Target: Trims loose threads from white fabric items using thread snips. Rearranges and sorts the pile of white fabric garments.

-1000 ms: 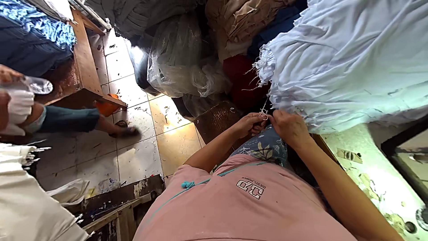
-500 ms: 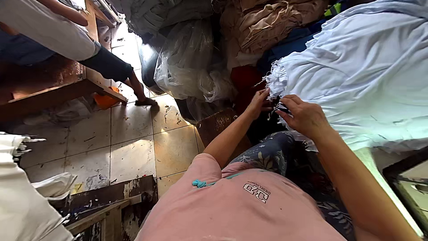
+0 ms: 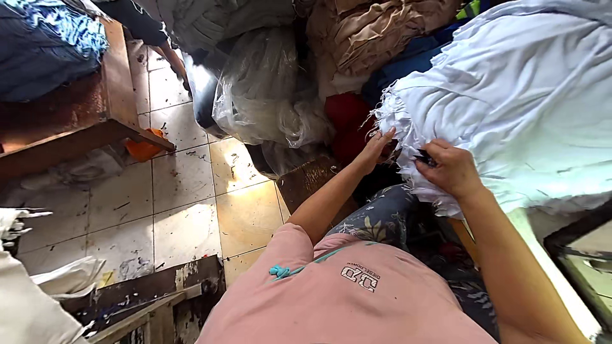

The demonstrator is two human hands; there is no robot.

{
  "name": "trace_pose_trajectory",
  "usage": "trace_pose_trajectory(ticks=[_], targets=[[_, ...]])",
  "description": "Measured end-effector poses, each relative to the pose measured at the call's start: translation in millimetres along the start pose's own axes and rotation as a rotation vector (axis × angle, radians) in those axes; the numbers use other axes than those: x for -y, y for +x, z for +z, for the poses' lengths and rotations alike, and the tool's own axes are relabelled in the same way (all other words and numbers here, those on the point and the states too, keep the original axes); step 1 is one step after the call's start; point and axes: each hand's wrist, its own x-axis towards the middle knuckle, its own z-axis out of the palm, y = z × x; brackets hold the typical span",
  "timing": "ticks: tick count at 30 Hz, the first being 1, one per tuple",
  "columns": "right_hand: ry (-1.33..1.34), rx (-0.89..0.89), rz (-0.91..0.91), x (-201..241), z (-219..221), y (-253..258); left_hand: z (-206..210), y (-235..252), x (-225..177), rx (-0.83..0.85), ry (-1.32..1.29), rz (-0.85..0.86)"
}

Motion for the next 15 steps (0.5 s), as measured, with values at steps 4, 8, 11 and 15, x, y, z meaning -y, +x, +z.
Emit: trace_pose_trajectory(ticks=[4,8,11,15], targets=[[0.051,-0.047,0.027,-2,3,-3,10,3,4,0.011,-0.059,0.082],[0.127,-0.082,0.051,-2,1,-4,0,-5,2,0.015,0.173,0.163],[0.11,-0.088,0.056,1,3,-4,-11,-12,3,0.03,0.217,0.18],[0.101,-0.014,0.097,15,-2,1,-15,-15,8,0.055,0.157,0.159]])
